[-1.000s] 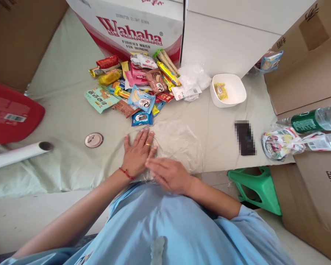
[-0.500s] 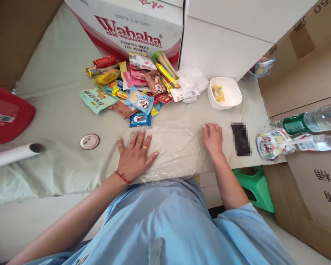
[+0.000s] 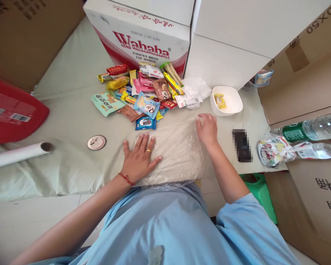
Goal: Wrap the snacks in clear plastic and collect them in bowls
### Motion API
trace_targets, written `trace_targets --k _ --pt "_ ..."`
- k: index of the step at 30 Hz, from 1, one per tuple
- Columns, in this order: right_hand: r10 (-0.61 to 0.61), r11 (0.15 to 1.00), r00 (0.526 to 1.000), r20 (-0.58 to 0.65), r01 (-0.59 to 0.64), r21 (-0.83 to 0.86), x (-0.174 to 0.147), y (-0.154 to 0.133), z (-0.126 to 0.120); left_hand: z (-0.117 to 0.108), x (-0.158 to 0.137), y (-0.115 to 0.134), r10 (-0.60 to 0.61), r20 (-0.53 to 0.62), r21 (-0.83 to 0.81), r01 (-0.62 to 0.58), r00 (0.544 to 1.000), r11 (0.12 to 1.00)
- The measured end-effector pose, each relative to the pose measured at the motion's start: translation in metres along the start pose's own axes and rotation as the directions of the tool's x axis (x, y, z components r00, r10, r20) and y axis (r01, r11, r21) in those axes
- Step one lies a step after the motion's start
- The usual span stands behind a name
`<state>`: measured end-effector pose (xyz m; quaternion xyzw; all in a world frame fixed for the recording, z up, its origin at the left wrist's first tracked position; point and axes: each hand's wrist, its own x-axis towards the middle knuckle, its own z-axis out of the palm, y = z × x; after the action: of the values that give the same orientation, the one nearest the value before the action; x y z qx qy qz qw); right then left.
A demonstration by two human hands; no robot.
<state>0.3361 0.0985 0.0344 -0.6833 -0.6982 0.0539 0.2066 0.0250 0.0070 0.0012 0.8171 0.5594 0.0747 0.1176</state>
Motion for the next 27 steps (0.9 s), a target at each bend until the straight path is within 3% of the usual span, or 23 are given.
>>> trace_targets --k 1,3,5,6,7,9,12,16,18,20,22,25,27 --pt "-0.131 0.991 0.99 0.043 0.13 0.024 -0.015 -0.009 0.003 0.0 0.0 -0.002 -0.001 -0.005 -0.012 0.001 1.0 1.0" --pt "-0.373 0.928 0.905 0.207 0.359 0.103 -0.043 -0.023 0.01 -0.001 -0.001 -0.006 0.003 -0.009 -0.033 -0.004 1.0 0.999" --pt "-0.482 0.876 0.807 0.343 0.45 0.172 -0.056 -0.027 0.013 -0.002 -0.001 -0.011 0.019 -0.005 -0.044 -0.019 1.0 0.999" --pt "-0.475 0.88 0.794 0.379 0.44 0.179 -0.055 -0.025 0.012 -0.002 -0.002 -0.013 0.025 -0.004 -0.045 -0.025 1.0 0.999" --pt "-0.429 0.903 0.814 0.391 0.396 0.165 -0.047 -0.023 0.01 -0.003 -0.002 -0.015 0.028 -0.003 -0.044 -0.028 1.0 0.999" --pt "-0.27 0.963 0.899 0.346 0.247 0.11 -0.016 -0.023 0.006 -0.004 -0.003 -0.016 0.027 -0.003 -0.04 -0.027 1.0 0.999" --pt "-0.109 0.993 0.979 0.171 0.098 0.073 0.049 -0.045 0.014 -0.006 -0.003 -0.015 0.028 0.004 -0.03 -0.028 1.0 0.999" --pt "-0.122 0.991 0.992 -0.011 0.122 0.046 0.123 -0.099 0.058 -0.008 -0.003 -0.014 0.037 0.01 -0.017 -0.037 0.999 0.999" --pt "-0.121 0.992 0.993 -0.011 0.121 0.023 0.144 -0.116 0.077 -0.008 -0.004 -0.015 0.036 0.006 -0.016 -0.036 0.999 0.999" --pt "-0.094 0.995 0.996 0.002 0.094 0.039 0.155 -0.117 0.08 -0.007 -0.004 -0.015 0.033 0.002 -0.021 -0.033 0.999 0.999" --pt "-0.059 0.994 0.998 -0.011 0.06 0.096 0.156 -0.105 0.065 -0.006 -0.005 -0.016 0.03 -0.001 -0.029 -0.03 1.0 0.999" --pt "-0.097 0.97 0.995 -0.009 0.097 0.221 0.139 -0.078 0.017 -0.004 -0.005 -0.016 0.028 -0.006 -0.046 -0.028 1.0 0.999" --pt "-0.191 0.928 0.973 0.132 0.136 0.347 0.116 -0.064 -0.015 -0.004 -0.004 -0.016 0.027 -0.005 -0.056 -0.027 1.0 0.998"
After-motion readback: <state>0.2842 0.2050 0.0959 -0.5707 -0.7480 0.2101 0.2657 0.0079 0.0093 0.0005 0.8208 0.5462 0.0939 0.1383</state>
